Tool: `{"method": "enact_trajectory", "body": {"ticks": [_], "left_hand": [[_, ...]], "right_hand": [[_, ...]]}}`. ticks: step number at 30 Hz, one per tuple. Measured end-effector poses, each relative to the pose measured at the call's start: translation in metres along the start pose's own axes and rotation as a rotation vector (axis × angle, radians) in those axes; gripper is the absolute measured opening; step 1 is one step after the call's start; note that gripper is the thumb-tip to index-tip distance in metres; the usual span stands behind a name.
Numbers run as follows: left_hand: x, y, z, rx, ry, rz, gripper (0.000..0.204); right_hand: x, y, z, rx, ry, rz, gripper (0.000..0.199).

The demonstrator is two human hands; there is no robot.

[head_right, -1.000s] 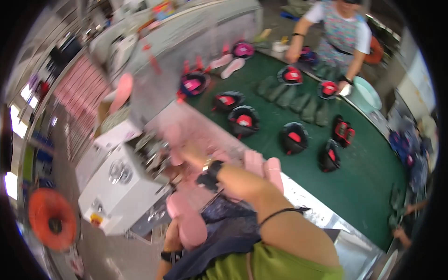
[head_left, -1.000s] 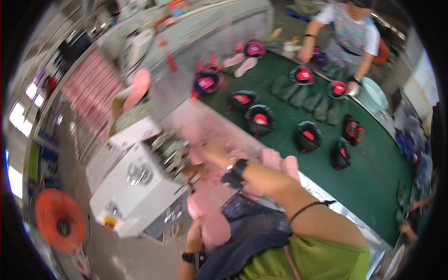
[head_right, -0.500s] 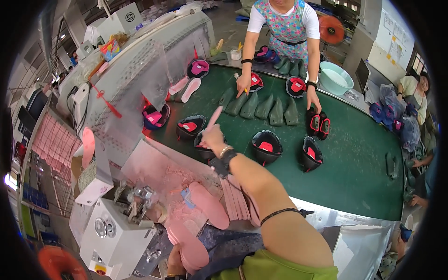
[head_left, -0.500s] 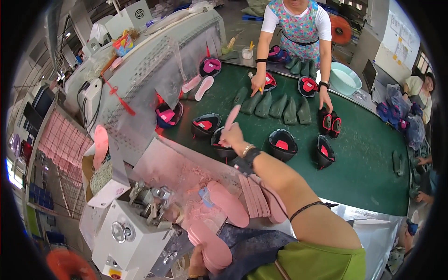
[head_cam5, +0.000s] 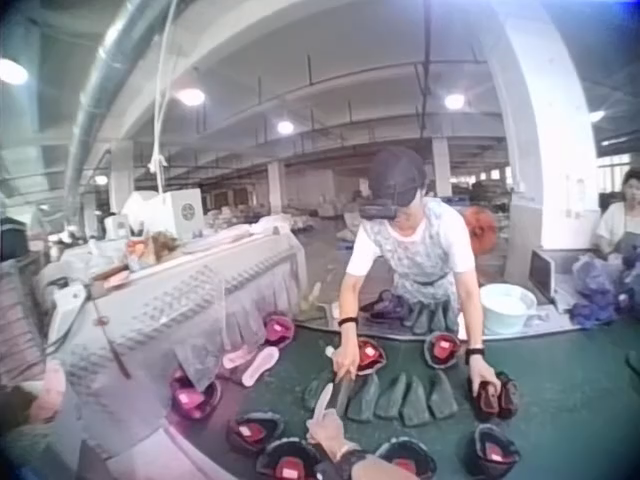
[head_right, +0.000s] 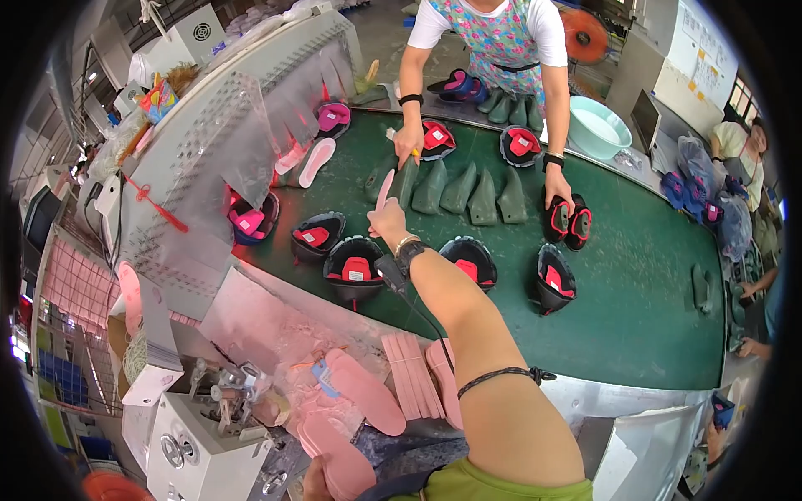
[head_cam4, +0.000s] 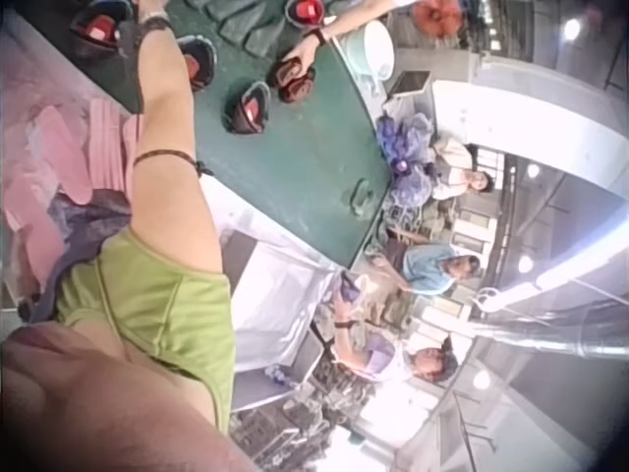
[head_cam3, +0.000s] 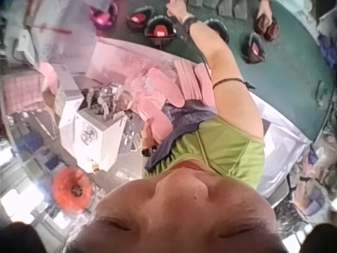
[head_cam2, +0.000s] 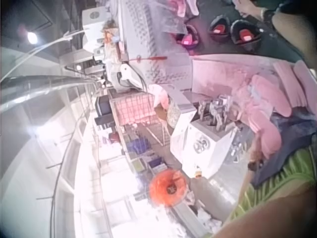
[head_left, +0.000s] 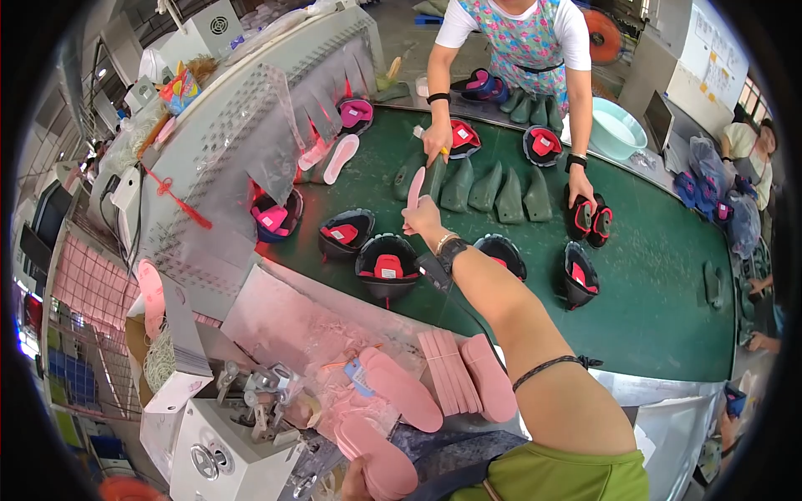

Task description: The recorder collects a stack of pink shoe soles from a large bag and carries them to an assembly line where they are placed next to shoe uppers and molds for processing.

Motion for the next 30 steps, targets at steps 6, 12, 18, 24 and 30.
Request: {"method": "enact_trajectory", "body": {"ticks": [6, 12, 18, 24, 30], "left_hand": [[0.018, -0.014, -0.015, 0.049, 0.018, -0.014, 0.066], [0.011, -0.003, -0.012, -0.033, -0.047, -0.016, 0.068], [0.014, -0.003, -0.016, -0.007, -0.009, -0.043, 0.064], [0.027, -0.016, -0.026, 0.085, 0.030, -0.100, 0.062], [0.033, -0.019, -0.030, 0.030, 0.049, -0.085, 0.062]], "right_hand": [[0.005, 0.032, -0.002, 0.014, 0.004, -0.107, 0.032], [0.021, 0.054, 0.012, 0.043, 0.040, -0.186, 0.032], [0.027, 0.076, 0.022, 0.017, -0.008, -0.278, 0.031], [0.023, 0.079, 0.020, 0.025, -0.001, -0.274, 0.031], [0.014, 0.081, 0.014, 0.031, -0.025, -0.300, 0.031]]}}
Point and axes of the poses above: each hand's wrist, its own y-axis away from the middle knuckle, its own x-axis out of the back of the hand, z = x × y, the point moved 3 cm from there along -y, towards the middle knuckle, and after that the axes turned 11 degrees about z, right-handed, at the moved point
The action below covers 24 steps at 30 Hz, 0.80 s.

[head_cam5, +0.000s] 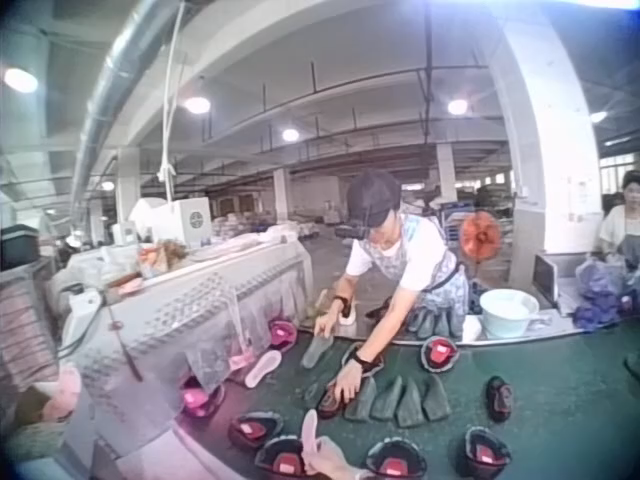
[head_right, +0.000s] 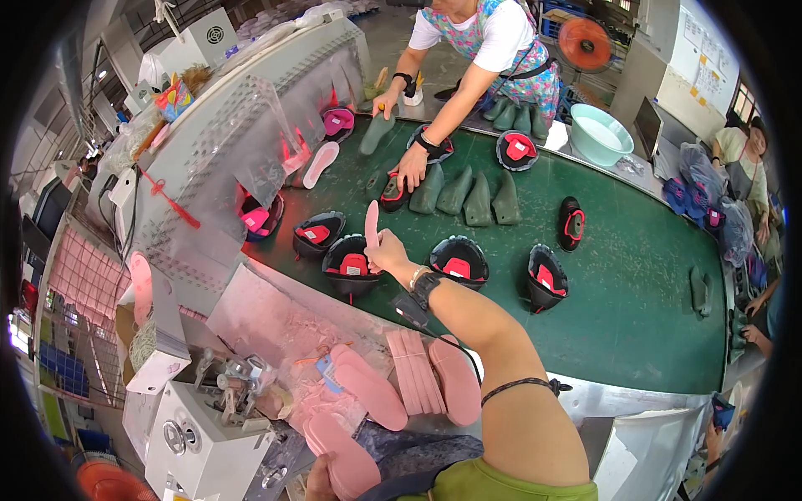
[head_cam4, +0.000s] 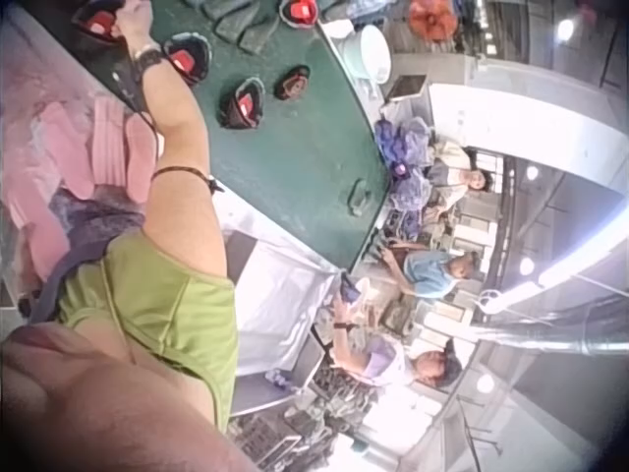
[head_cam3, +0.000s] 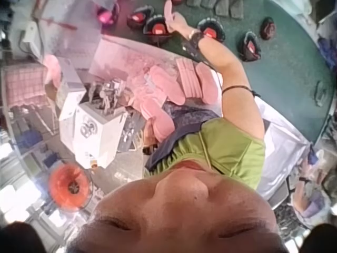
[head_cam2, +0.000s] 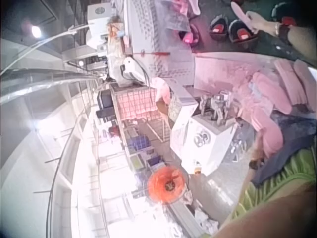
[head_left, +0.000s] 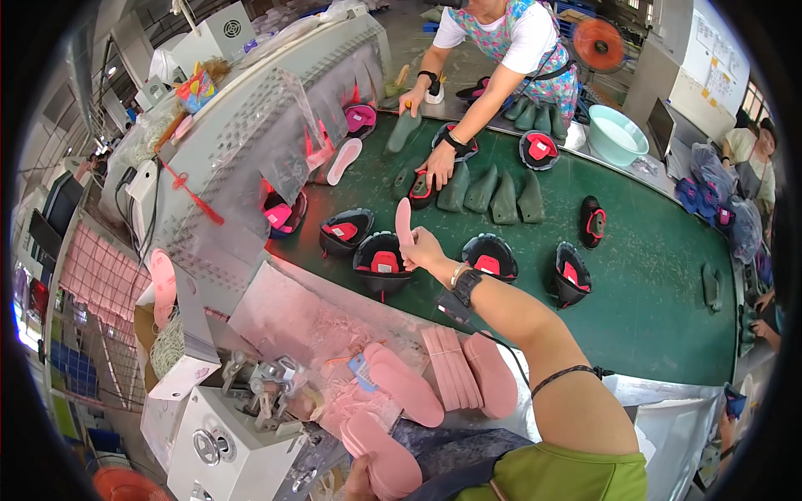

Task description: The recorder collects a stack of pink shoe soles from a large bag and carries them to an assembly line where they are placed next to shoe uppers and molds for processing.

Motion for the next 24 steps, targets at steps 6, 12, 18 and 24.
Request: {"method": "enact_trajectory", "body": {"ticks": [6, 12, 18, 24], "left_hand": [[0.011, -0.009, -0.003, 0.019, 0.001, 0.009, 0.063], [0.005, -0.001, 0.002, -0.023, -0.031, 0.038, 0.066], [-0.037, 0.041, 0.031, -0.193, -0.137, 0.159, 0.069], [0.017, -0.024, 0.015, 0.012, -0.182, 0.069, 0.076]], "right_hand": [[-0.013, -0.008, -0.020, 0.009, -0.014, 0.026, 0.033], [-0.027, -0.042, -0.036, 0.004, -0.009, 0.121, 0.032], [-0.044, -0.092, -0.053, 0.088, 0.008, 0.312, 0.037], [-0.044, -0.147, -0.044, 0.145, 0.171, 0.510, 0.036]]}}
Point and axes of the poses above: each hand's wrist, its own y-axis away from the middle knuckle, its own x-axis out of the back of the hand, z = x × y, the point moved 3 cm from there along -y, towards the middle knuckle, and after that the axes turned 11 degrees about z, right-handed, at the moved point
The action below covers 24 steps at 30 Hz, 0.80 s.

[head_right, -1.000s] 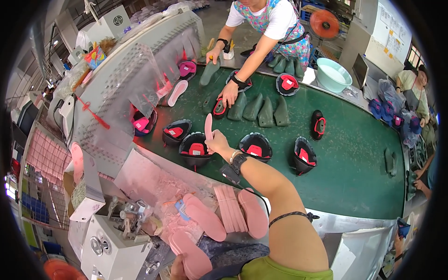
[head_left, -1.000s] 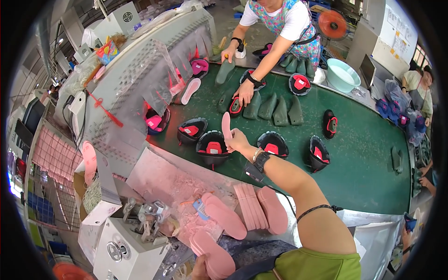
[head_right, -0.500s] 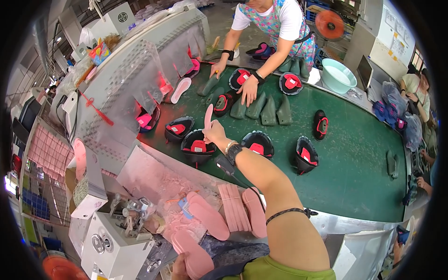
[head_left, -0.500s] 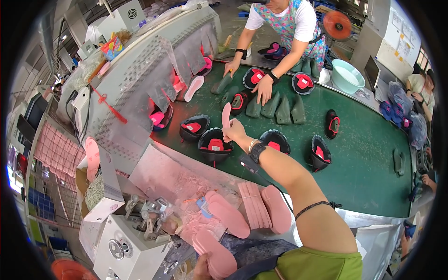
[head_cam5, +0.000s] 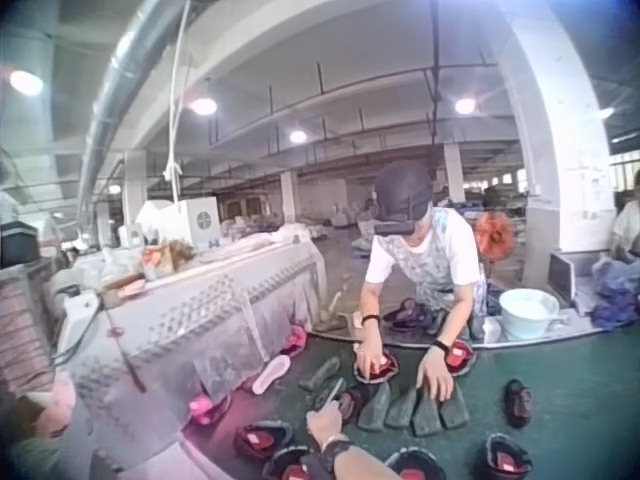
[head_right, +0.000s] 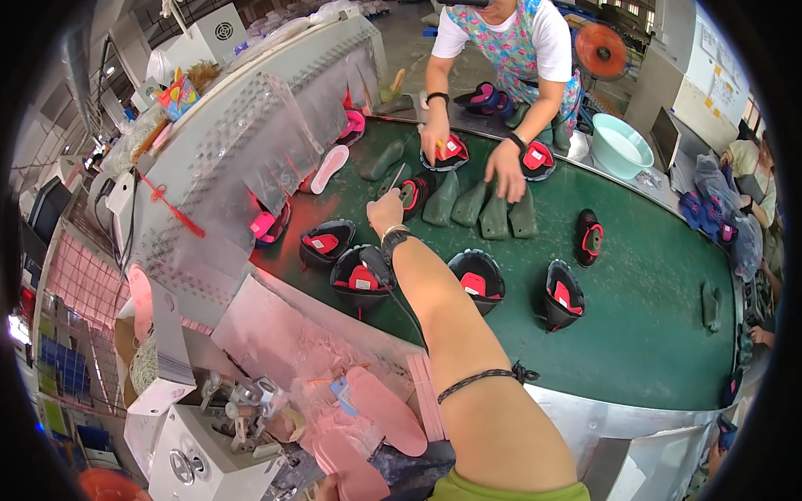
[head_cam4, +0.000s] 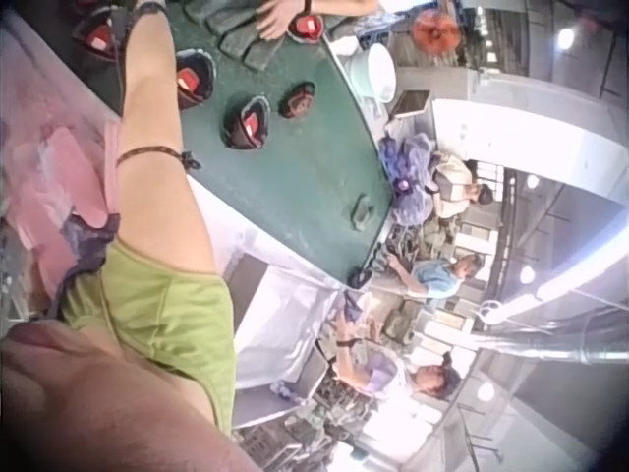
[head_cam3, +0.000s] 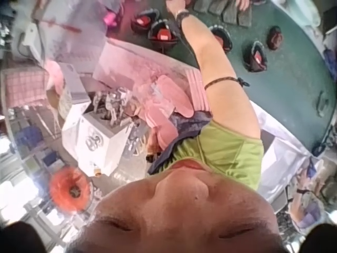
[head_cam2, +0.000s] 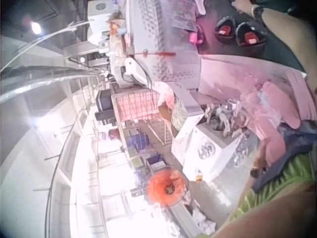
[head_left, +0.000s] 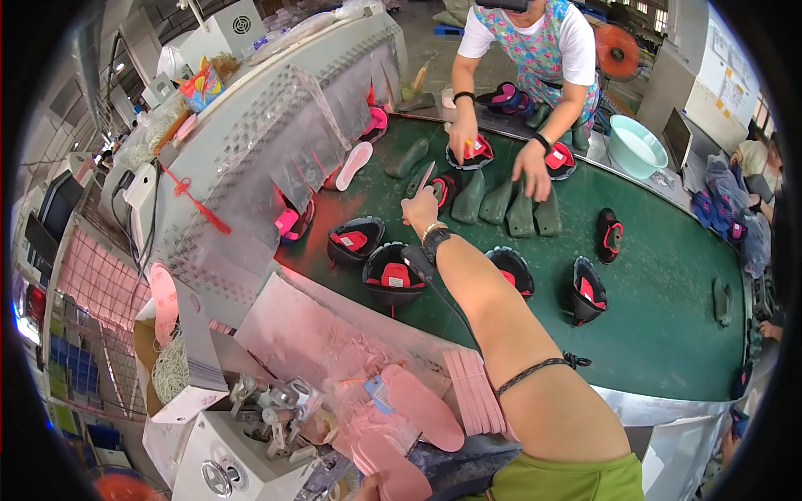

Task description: The recorder collects a stack of pink shoe soles from a large bag and carries them to an assembly line where they are placed next to shoe uppers and molds for processing.

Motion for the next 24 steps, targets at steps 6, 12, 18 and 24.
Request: {"method": "enact_trajectory", "body": {"ticks": [6, 12, 18, 24], "left_hand": [[-0.006, -0.008, 0.021, 0.113, 0.059, -0.009, 0.070], [-0.015, -0.040, 0.049, 0.063, 0.037, -0.024, 0.069], [-0.014, -0.074, 0.049, 0.074, 0.069, -0.001, 0.068], [-0.005, -0.096, 0.042, 0.107, 0.090, 0.031, 0.067]], "right_hand": [[-0.023, 0.006, -0.013, 0.172, 0.131, 0.099, 0.033], [-0.043, -0.024, 0.006, 0.420, -0.076, 0.263, 0.022], [-0.101, -0.062, 0.017, 0.347, -0.039, 0.090, 0.020], [-0.139, -0.102, 0.044, 0.365, -0.011, -0.047, 0.021]]}}
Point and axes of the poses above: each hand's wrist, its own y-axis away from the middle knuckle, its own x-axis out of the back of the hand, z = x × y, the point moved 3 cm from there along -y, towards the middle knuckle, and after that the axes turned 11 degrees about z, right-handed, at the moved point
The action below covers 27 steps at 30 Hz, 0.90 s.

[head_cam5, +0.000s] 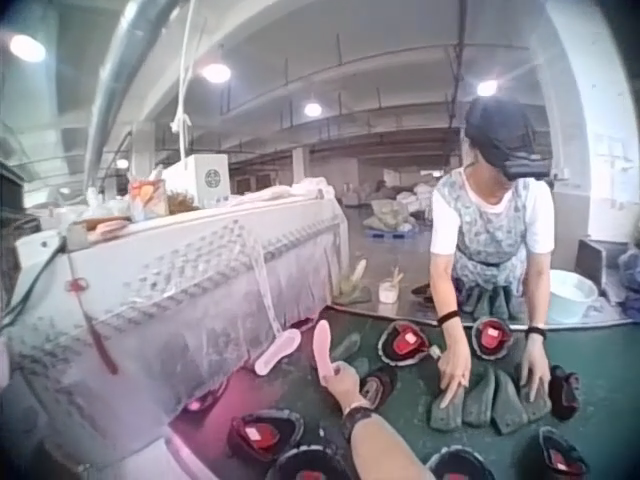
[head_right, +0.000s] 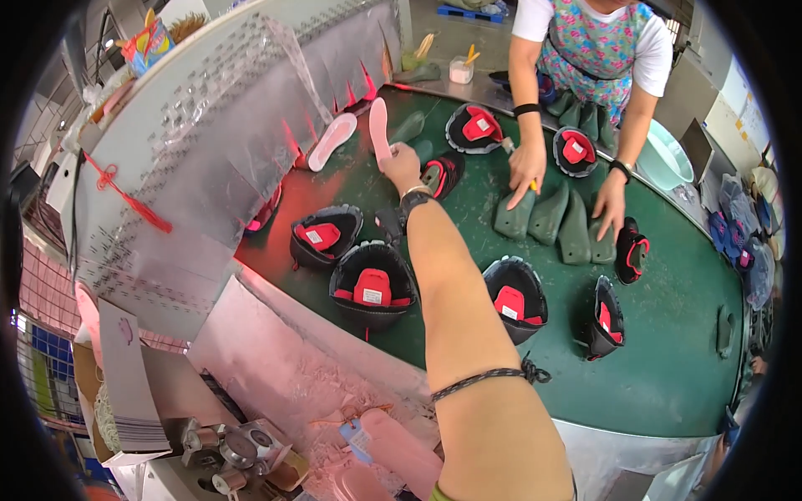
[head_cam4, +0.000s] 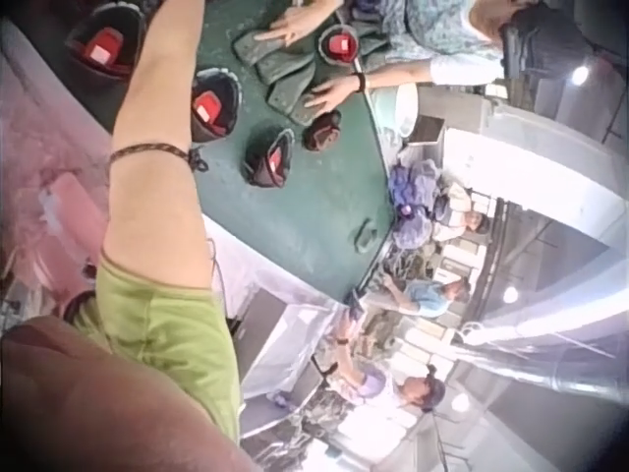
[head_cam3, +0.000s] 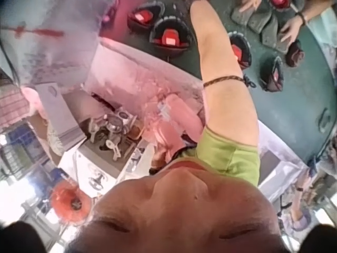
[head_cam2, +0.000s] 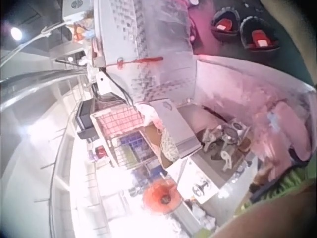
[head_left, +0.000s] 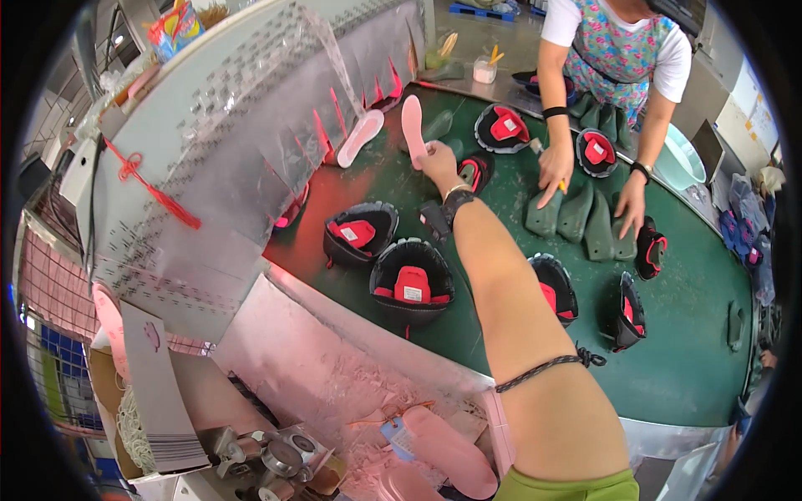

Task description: The recorder collects a stack of pink shoe soles from a large bag and carries them to an assembly line where they are placed next to shoe uppers and molds for processing.

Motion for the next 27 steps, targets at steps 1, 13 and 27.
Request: {"method": "enact_trajectory", "body": {"ticks": [1, 13, 27], "left_hand": [[0.000, -0.002, -0.004, 0.006, 0.003, 0.003, 0.067], [-0.018, 0.004, -0.010, -0.065, -0.011, -0.010, 0.066], [-0.021, 0.013, -0.001, -0.185, -0.051, -0.066, 0.064]], "right_hand": [[-0.001, -0.006, 0.006, 0.010, 0.002, -0.010, 0.021], [0.011, 0.024, -0.055, -0.125, -0.084, 0.181, 0.030], [0.031, 0.054, -0.062, -0.047, 0.405, 0.223, 0.030]]}}
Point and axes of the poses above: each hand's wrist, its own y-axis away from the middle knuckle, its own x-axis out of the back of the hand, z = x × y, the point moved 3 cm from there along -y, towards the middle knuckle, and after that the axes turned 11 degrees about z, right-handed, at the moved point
